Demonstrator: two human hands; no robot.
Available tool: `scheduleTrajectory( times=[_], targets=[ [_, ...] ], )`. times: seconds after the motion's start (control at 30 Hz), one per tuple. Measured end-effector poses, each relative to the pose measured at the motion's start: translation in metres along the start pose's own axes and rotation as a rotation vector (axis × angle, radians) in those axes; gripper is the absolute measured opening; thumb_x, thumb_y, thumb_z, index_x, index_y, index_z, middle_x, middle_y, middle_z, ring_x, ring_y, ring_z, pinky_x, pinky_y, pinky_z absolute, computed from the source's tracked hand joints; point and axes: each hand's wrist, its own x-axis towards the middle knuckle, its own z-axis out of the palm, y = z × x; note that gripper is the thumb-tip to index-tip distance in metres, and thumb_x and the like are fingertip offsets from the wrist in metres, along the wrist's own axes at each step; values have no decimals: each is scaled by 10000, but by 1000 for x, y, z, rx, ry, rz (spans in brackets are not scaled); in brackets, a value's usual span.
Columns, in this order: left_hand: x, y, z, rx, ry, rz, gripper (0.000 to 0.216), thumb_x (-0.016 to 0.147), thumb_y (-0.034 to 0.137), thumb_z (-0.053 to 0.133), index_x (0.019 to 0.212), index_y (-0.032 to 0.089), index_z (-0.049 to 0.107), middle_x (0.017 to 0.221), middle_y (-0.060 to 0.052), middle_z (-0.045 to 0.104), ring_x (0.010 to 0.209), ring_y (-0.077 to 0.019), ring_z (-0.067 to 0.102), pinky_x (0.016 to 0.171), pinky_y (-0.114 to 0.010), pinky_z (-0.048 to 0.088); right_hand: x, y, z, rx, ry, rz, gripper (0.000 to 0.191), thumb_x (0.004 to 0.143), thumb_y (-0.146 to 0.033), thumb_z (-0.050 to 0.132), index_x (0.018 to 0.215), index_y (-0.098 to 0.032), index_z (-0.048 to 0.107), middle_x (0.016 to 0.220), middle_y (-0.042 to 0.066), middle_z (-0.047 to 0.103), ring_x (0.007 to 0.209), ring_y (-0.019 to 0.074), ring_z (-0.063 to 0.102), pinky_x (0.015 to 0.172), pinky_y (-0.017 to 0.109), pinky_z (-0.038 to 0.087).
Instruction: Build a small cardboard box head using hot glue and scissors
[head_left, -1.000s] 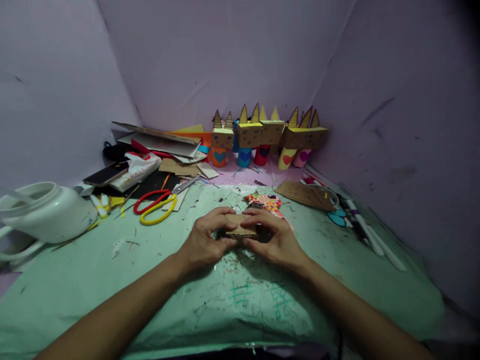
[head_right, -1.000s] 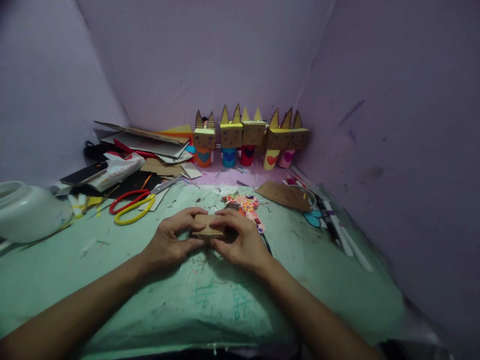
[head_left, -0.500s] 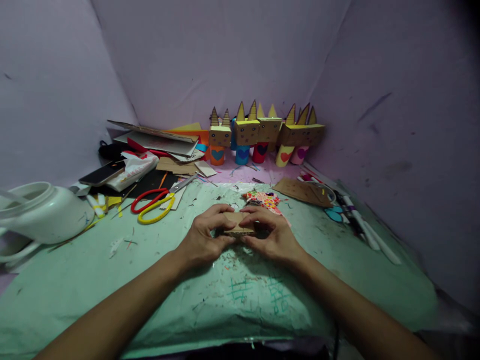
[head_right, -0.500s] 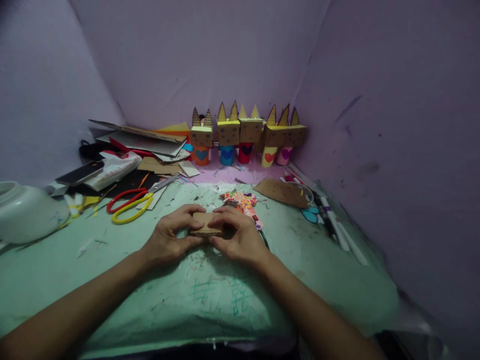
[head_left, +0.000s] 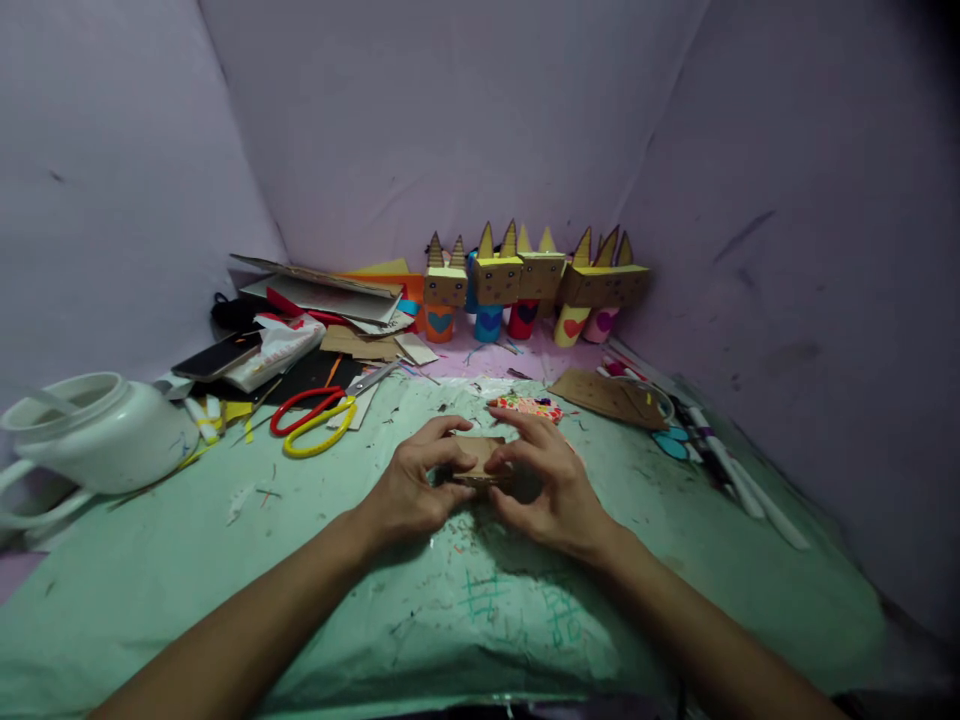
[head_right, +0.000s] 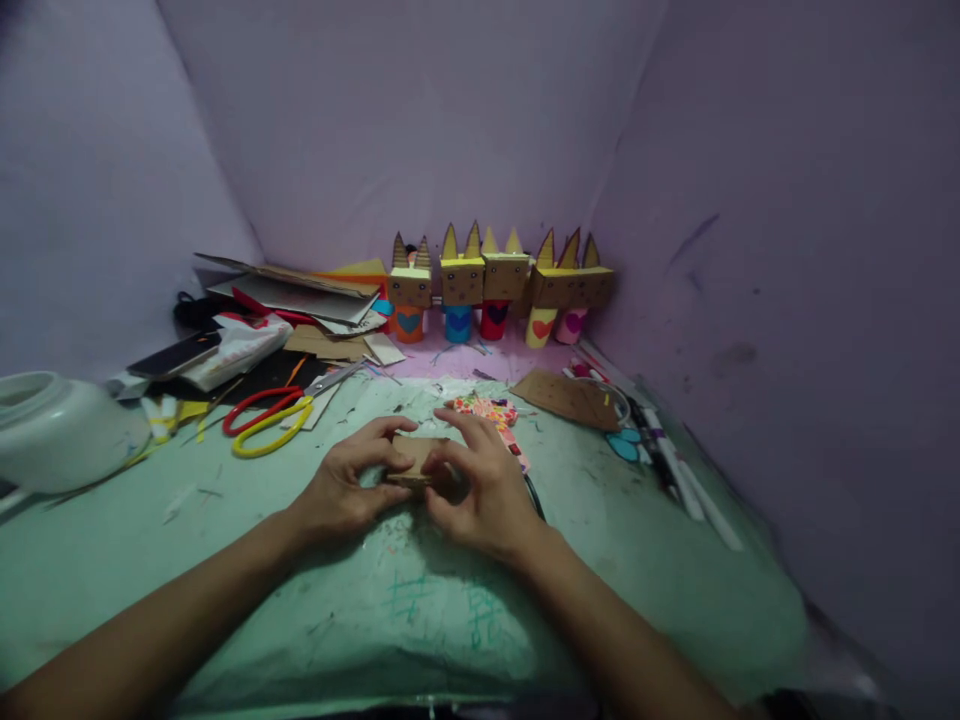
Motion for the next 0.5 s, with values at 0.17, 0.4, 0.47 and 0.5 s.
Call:
scheduleTrajectory(
  times=[0.17, 0.4, 0.47, 0.5],
  targets=[
    [1, 4, -2, 30, -22, 21, 162, 688, 85, 666, 798, 174, 588, 1091, -109, 565, 1206, -276, 476, 943, -400, 448, 2, -8, 1, -86, -84, -173, 318, 661, -62, 541, 933, -225, 564, 989, 70, 679, 928, 240, 620, 939, 484, 430],
    [1, -5, 1, 52, 39, 21, 478, 611, 143, 714, 1027, 201, 485, 1184, -105, 454, 1011, -243, 555, 856, -378, 500, 6, -8, -3, -213, -196, -200, 430, 714, -96, 524, 1126, -218, 543, 1059, 100, 624, 963, 269, 590, 824, 438, 496],
    [1, -6, 1, 50, 51, 25, 570, 587, 131, 716, 1095, 186, 464, 1186, -115, 456, 995, -244, 557, 852, -380, 508, 8, -8, -4, -268, -240, -227, 428, 737, -117, 518, 1152, -219, 547, 1077, 109, 608, 965, 278, 585, 778, 422, 511],
    [1, -6, 1, 53, 50, 17, 608, 576, 139, 728, 1119, 173, 456, 1192, -126, 452, 973, -245, 565, 841, -387, 514, 9, -8, -5, -292, -253, -236, 424, 745, -124, 517, 1157, -218, 546, 1086, 114, 603, 969, 283, 584, 769, 419, 514]
  ],
)
